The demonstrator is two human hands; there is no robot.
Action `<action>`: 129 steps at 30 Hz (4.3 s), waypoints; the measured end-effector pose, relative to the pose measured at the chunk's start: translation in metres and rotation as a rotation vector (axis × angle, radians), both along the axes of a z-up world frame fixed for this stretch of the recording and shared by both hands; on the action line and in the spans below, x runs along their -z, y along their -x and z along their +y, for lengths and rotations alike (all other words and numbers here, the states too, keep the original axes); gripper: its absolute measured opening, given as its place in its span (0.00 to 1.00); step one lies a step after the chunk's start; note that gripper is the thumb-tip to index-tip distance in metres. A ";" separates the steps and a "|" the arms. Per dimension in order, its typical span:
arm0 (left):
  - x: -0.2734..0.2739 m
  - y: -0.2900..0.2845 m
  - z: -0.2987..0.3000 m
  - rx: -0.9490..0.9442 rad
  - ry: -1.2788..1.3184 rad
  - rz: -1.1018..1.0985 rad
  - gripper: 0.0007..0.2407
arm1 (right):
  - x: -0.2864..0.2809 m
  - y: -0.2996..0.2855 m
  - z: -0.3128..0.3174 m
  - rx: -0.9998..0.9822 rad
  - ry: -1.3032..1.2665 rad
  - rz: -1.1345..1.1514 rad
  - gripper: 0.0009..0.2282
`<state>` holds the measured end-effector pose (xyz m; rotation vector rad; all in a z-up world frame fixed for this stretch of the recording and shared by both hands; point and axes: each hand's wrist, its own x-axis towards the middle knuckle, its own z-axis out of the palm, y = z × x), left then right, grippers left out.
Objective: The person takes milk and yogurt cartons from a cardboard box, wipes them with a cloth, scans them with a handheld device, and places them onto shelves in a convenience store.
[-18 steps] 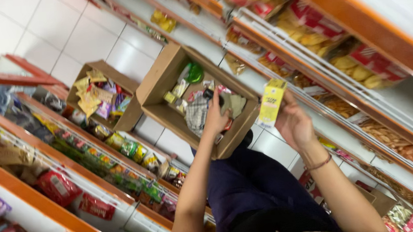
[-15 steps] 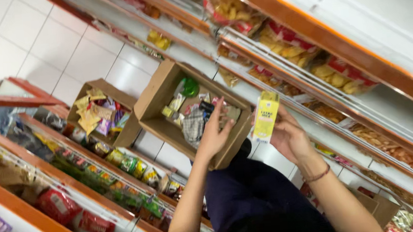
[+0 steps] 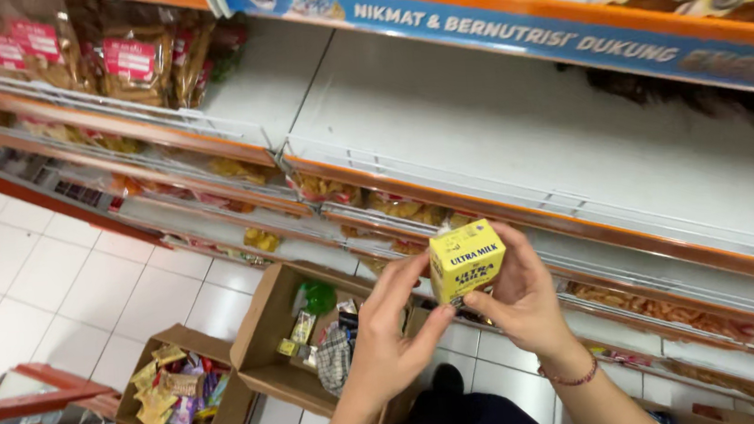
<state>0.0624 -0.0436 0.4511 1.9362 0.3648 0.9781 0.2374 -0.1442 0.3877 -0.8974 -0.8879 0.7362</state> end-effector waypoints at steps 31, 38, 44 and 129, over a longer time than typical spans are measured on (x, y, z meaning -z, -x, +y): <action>-0.128 -0.116 0.043 -0.064 -0.492 -0.468 0.26 | -0.216 -0.104 -0.011 1.067 0.002 -1.560 0.22; -0.150 -0.138 0.075 -0.137 -0.544 -0.451 0.26 | -0.246 -0.110 0.008 1.159 0.119 -1.763 0.23; -0.155 -0.153 0.086 -0.054 -0.487 -0.417 0.26 | -0.247 -0.114 0.017 1.205 0.206 -1.733 0.23; 0.028 -0.085 0.005 -0.381 -0.404 -0.312 0.12 | -0.074 -0.057 0.002 0.805 -0.076 -1.123 0.15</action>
